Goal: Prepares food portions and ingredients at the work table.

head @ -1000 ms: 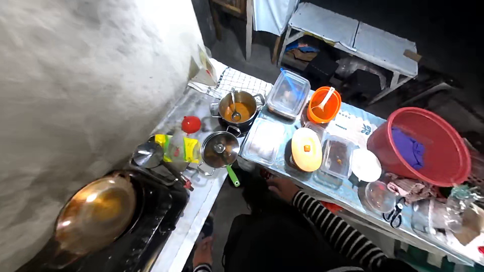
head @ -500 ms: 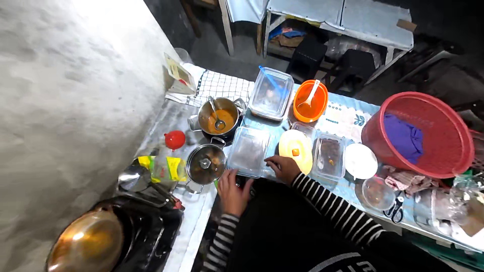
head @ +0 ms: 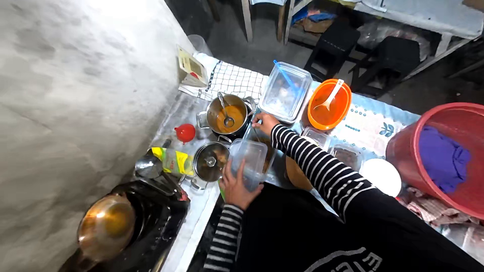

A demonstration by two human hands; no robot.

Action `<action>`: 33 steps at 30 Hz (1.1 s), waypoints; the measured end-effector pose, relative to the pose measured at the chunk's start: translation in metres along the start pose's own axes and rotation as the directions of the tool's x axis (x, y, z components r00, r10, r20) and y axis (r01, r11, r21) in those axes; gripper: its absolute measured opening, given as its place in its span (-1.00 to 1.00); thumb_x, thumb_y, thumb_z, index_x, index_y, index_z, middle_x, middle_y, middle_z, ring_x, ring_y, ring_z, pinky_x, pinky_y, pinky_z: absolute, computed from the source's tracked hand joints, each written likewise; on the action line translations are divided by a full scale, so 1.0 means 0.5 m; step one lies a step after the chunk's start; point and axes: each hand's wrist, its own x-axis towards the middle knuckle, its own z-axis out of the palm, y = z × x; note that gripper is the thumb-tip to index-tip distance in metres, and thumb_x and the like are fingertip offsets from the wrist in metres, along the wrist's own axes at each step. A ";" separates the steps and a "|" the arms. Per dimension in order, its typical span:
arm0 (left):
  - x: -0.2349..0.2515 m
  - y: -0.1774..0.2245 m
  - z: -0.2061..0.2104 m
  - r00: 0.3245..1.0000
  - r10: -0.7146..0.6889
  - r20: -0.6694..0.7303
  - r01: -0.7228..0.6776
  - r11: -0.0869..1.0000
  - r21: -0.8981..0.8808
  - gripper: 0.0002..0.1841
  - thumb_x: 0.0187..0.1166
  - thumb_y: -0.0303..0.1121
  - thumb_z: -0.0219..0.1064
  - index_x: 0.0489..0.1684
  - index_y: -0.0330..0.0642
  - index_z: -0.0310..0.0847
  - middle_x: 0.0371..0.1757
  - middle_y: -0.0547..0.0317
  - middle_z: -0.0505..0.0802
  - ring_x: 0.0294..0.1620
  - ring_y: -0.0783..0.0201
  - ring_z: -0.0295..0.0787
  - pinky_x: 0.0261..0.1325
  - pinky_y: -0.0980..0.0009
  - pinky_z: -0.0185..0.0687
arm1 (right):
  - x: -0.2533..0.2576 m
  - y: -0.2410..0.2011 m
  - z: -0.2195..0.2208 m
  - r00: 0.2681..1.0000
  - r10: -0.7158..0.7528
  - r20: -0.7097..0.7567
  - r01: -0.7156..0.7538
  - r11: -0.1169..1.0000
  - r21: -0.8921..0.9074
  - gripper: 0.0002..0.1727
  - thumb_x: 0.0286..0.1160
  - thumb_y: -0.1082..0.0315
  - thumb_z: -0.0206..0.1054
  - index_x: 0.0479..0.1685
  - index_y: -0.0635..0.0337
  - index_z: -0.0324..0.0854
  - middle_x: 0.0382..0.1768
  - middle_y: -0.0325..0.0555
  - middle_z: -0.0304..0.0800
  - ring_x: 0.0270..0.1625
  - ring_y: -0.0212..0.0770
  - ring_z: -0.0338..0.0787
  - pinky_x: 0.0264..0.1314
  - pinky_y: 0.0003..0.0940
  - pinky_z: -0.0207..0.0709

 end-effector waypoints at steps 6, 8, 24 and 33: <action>-0.140 -0.061 0.004 0.943 -0.285 -0.175 0.050 0.638 -0.769 0.36 0.25 0.56 0.31 0.83 -0.45 -0.17 0.80 -0.30 0.22 0.74 0.04 0.27 0.66 0.16 0.40 | -0.020 0.017 0.009 0.998 -0.050 0.036 0.054 0.987 -0.149 -0.29 0.37 -0.27 0.52 0.40 -0.03 0.65 0.20 -0.01 0.81 0.25 0.08 0.78 0.33 0.25 0.62; -0.147 -0.042 0.024 0.917 -0.382 -0.115 0.043 0.382 -0.923 0.41 0.24 0.54 0.35 0.85 -0.37 -0.39 0.74 -0.18 0.34 0.62 0.16 0.49 0.49 0.19 0.63 | -0.008 0.005 0.027 1.000 -0.013 -0.016 0.010 0.980 -0.201 -0.19 0.27 -0.41 0.49 0.50 -0.18 0.64 0.26 0.03 0.75 0.28 0.10 0.74 0.31 0.26 0.57; -0.043 0.001 0.036 0.968 -0.250 -0.035 -0.058 -0.088 -0.994 0.35 0.17 0.39 0.51 0.91 -0.12 -0.32 0.84 -0.17 0.21 0.74 -0.14 0.31 0.54 -0.18 0.52 | -0.243 0.034 -0.012 0.941 -0.274 -0.201 0.193 0.918 -0.346 -0.67 0.81 0.23 0.12 0.15 0.23 0.74 -0.08 0.10 0.85 -0.10 0.07 0.91 -0.06 0.05 0.80; -0.043 -0.014 0.063 0.973 -0.221 -0.067 -0.073 -0.018 -0.997 0.43 0.14 0.42 0.52 0.88 -0.27 -0.38 0.79 -0.25 0.26 0.72 -0.11 0.33 0.57 -0.12 0.51 | -0.303 0.041 0.140 0.895 -0.417 -0.160 0.354 0.880 -0.316 -0.61 0.82 0.18 0.10 0.04 0.24 0.79 -0.14 0.08 0.87 -0.15 -0.02 0.92 -0.09 -0.13 0.83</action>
